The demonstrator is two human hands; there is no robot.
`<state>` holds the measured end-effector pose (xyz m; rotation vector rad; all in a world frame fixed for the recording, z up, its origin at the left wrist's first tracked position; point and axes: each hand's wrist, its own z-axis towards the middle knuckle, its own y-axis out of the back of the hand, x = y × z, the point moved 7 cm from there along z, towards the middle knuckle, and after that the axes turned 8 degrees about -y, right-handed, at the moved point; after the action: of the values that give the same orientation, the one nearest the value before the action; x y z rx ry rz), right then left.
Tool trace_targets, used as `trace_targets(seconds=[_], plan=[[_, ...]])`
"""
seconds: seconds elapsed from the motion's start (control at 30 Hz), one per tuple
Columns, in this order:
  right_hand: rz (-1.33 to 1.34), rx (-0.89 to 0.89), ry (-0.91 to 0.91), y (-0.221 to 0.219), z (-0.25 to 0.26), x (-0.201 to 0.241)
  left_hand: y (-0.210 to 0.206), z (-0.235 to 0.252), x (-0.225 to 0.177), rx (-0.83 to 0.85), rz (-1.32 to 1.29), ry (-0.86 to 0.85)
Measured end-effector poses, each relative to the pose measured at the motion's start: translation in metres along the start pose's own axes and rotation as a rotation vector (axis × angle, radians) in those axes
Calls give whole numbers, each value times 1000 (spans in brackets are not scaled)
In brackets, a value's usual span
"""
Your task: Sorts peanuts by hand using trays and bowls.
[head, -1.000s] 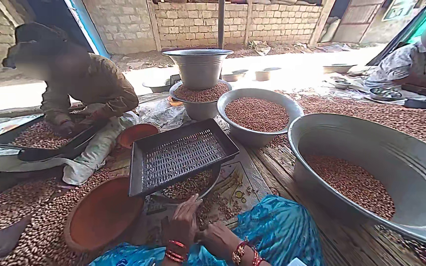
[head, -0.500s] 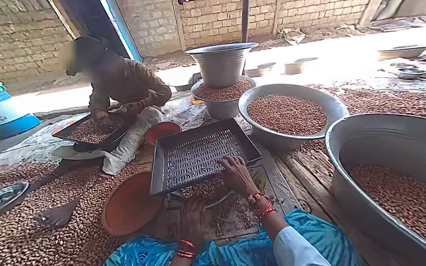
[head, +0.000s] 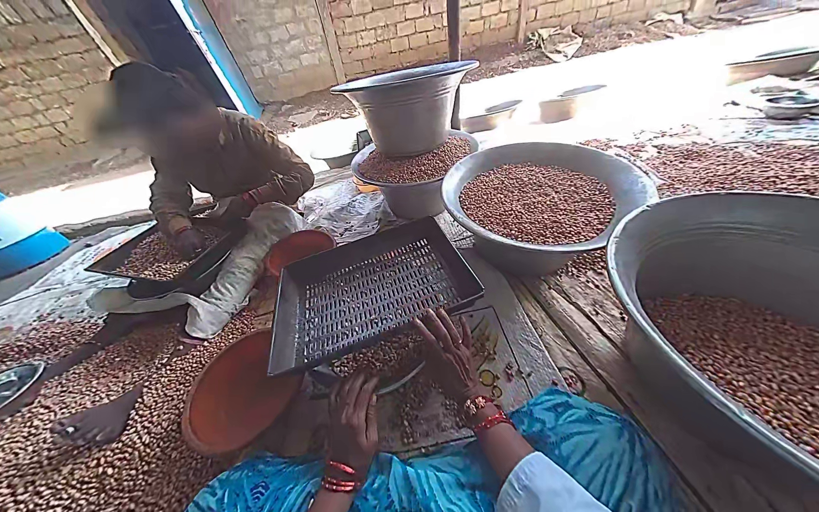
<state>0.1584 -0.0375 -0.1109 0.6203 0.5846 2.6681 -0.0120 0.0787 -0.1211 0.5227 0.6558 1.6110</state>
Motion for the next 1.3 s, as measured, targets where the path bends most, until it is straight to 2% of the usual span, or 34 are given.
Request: trace_targets(seconds=[0.1,0.2,0.27,0.3,0.33,0.4,0.43,0.47,0.5,0.53,0.6,0.67,0.73,0.83,0.9,1.0,1.1,1.3], plan=[[-7,13,-36,3,-13,-5,27,9,-4,-178,12,-103],[-12,83,-108,3,-20,-12,65,18,27,-374,103,3],[-15,209,-236,0,-21,-20,87,18,84,-452,56,261],[-18,326,-333,-1,-21,-25,96,15,121,-478,-37,453],[-36,362,-386,-3,-23,-30,105,8,160,-527,-186,674],[-56,342,-450,-7,-29,-39,116,-19,233,-715,-521,1143],[-43,343,-485,-9,-33,-43,117,-35,260,-809,-647,1318],[-23,323,-508,-12,-38,-47,120,-39,275,-872,-781,1393],[-13,332,-539,-16,-43,-50,123,-30,278,-882,-936,1388],[-15,357,-570,-21,-46,-53,129,-7,267,-824,-1090,1326],[-29,446,-639,-31,-55,-58,135,50,223,-577,-1316,1083],[-57,553,-689,-38,-64,-62,129,90,171,-368,-1413,794],[-80,672,-737,-38,-68,-61,115,101,128,-160,-1168,612],[-144,790,-795,-36,-71,-64,75,92,78,73,-499,376],[-167,823,-842,-33,-72,-67,44,76,54,94,-226,224],[-193,854,-878,-32,-76,-69,17,56,41,105,7,92],[-233,900,-873,-36,-77,-68,14,51,45,23,30,57],[-255,942,-900,-40,-78,-69,12,52,47,-35,25,82]])
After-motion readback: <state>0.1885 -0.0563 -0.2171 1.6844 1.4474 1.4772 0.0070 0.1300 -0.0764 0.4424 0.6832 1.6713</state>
